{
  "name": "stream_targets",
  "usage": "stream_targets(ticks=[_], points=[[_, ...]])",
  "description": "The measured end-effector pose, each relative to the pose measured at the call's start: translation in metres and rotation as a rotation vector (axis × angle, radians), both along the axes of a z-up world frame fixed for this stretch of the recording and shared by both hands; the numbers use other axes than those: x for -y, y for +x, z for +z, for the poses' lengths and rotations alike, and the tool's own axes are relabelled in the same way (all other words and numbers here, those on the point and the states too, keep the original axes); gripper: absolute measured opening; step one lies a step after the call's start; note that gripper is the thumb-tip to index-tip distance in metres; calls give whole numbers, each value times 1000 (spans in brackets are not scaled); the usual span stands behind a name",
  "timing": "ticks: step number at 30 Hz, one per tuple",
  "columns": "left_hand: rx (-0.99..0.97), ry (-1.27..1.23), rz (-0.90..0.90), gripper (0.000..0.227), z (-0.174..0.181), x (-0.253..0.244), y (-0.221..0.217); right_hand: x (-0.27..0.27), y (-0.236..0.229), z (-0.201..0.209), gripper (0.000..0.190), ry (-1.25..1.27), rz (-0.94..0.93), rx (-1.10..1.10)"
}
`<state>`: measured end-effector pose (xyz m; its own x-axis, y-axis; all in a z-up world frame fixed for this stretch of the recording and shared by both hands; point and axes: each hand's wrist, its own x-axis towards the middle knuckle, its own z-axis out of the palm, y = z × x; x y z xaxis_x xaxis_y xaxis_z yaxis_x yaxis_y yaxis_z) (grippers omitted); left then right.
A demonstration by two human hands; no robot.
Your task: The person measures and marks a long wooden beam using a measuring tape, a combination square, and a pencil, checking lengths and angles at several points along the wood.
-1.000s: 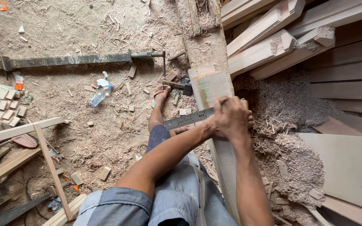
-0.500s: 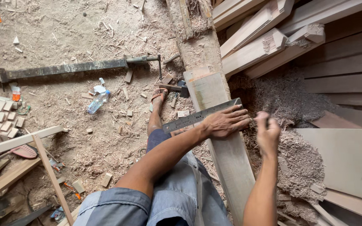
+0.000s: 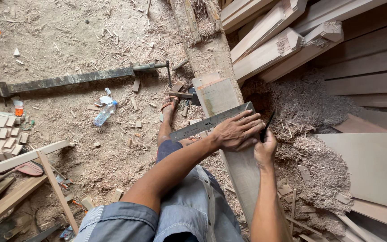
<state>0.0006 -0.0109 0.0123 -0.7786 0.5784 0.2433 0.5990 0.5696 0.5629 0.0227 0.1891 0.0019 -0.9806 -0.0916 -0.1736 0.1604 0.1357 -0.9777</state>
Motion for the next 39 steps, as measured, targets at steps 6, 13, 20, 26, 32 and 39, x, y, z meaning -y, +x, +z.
stream_targets(ticks=[6,13,20,26,32,39], points=[[4,-19,-9,71,-1,-1,0,4,-2,10,43,35,57,-66],[-21,-156,-37,71,-9,-9,-4,6,-4,23,40,66,-14,93],[42,-52,-27,64,-19,-14,-2,12,-52,97,35,458,-217,-57],[-21,-78,28,56,-58,-29,1,89,-62,85,36,636,347,-269],[-183,127,121,50,-79,-40,-5,109,-67,69,39,817,505,-468],[-45,-121,50,44,-76,-37,-3,98,-74,64,47,833,515,-257]])
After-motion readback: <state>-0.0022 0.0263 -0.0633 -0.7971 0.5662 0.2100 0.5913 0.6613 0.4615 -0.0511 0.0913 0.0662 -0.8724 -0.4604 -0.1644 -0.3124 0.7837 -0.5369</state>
